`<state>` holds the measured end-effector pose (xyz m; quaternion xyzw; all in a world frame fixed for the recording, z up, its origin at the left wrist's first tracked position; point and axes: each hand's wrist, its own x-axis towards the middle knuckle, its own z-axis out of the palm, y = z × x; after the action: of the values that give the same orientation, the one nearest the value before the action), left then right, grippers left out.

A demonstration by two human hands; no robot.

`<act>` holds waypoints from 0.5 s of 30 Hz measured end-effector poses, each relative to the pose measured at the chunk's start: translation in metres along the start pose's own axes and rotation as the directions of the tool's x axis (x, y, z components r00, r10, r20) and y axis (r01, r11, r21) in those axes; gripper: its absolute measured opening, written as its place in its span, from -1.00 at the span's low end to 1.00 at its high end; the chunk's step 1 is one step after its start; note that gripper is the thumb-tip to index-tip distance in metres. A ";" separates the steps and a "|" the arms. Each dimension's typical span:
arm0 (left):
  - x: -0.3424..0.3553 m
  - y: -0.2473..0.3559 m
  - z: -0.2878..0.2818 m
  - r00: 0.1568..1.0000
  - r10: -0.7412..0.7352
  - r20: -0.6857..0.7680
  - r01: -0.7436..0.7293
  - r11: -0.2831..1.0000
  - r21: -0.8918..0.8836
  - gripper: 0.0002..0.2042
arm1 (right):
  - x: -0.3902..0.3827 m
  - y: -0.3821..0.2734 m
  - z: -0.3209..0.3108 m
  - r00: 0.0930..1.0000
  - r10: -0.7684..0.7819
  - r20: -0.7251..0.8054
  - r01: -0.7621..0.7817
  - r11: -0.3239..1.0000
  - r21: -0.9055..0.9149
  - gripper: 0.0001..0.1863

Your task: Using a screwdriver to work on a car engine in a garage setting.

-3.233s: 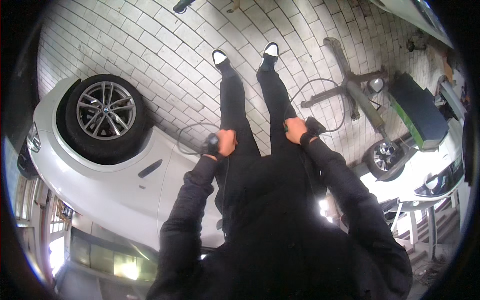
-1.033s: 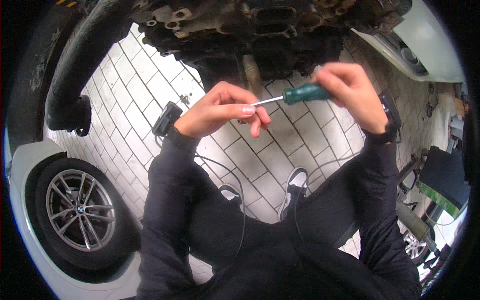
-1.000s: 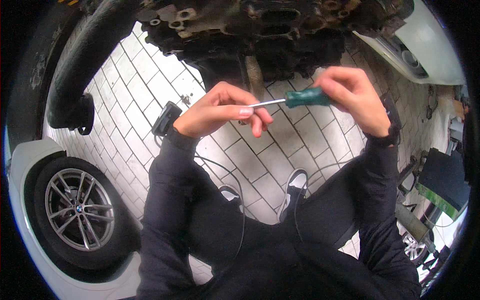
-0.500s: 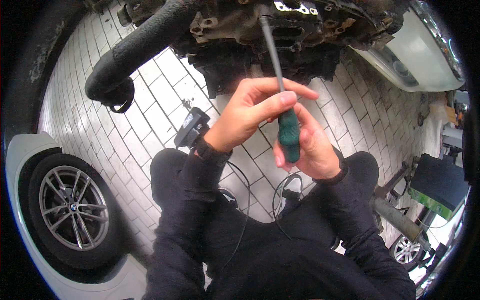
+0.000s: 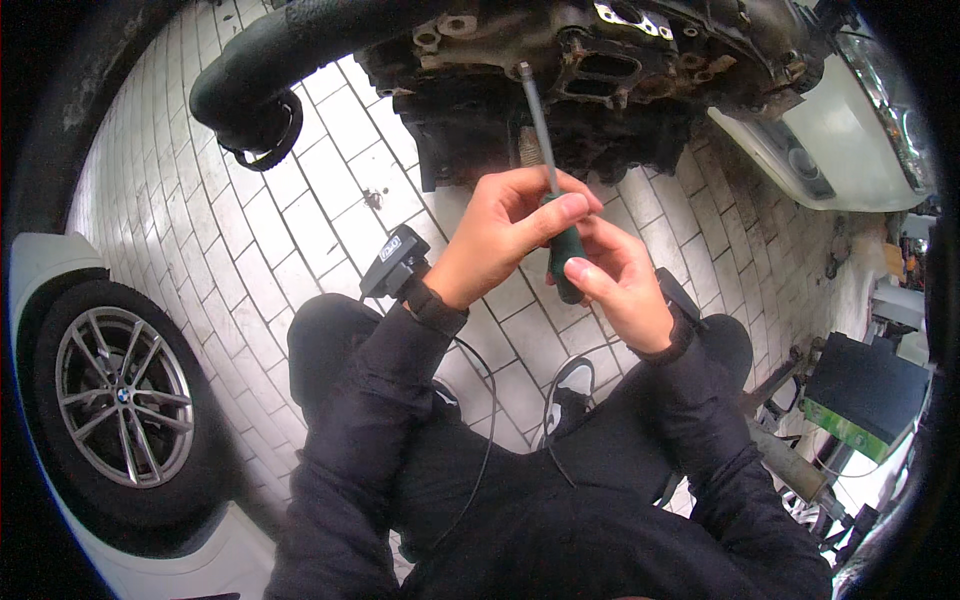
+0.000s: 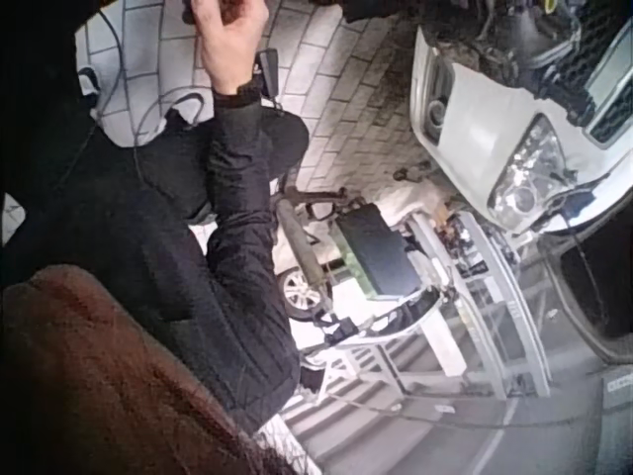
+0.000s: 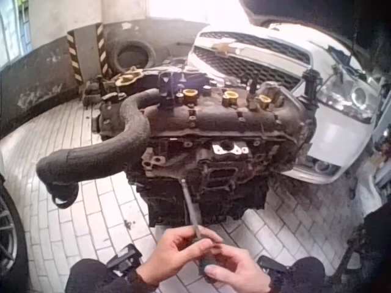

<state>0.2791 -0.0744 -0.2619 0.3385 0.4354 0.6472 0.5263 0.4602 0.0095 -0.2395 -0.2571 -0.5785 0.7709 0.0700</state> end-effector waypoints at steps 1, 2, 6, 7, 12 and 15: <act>0.000 0.001 0.001 1.000 -0.004 0.011 0.005 0.999 -0.037 -0.71 | 0.000 -0.001 -0.001 1.000 -0.005 0.003 0.005 1.000 -0.014 -0.57; 0.000 0.003 0.000 0.999 -0.022 0.038 0.025 0.998 -0.063 -0.71 | 0.000 -0.001 -0.001 1.000 -0.009 0.005 0.009 1.000 -0.013 -0.58; 0.002 0.006 -0.001 1.000 -0.007 0.029 0.009 0.999 -0.048 -0.73 | -0.001 -0.003 -0.001 1.000 -0.017 0.007 0.017 1.000 0.007 -0.58; 0.003 0.006 -0.002 1.000 -0.009 0.019 0.011 0.998 -0.062 -0.74 | -0.001 -0.003 -0.001 1.000 -0.012 -0.002 0.012 1.000 0.015 -0.57; 0.008 -0.002 -0.005 1.000 -0.014 0.014 0.015 0.997 -0.080 -0.76 | 0.004 0.002 0.000 1.000 0.006 -0.028 -0.005 1.000 0.019 -0.60; 0.010 -0.009 -0.006 0.999 -0.043 0.017 0.044 0.995 -0.089 -0.78 | 0.005 0.007 0.002 0.997 0.003 -0.082 -0.001 1.000 0.015 -0.64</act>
<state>0.2749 -0.0657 -0.2731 0.3099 0.4094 0.6518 0.5581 0.4562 0.0076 -0.2469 -0.2885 -0.5690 0.7642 0.0948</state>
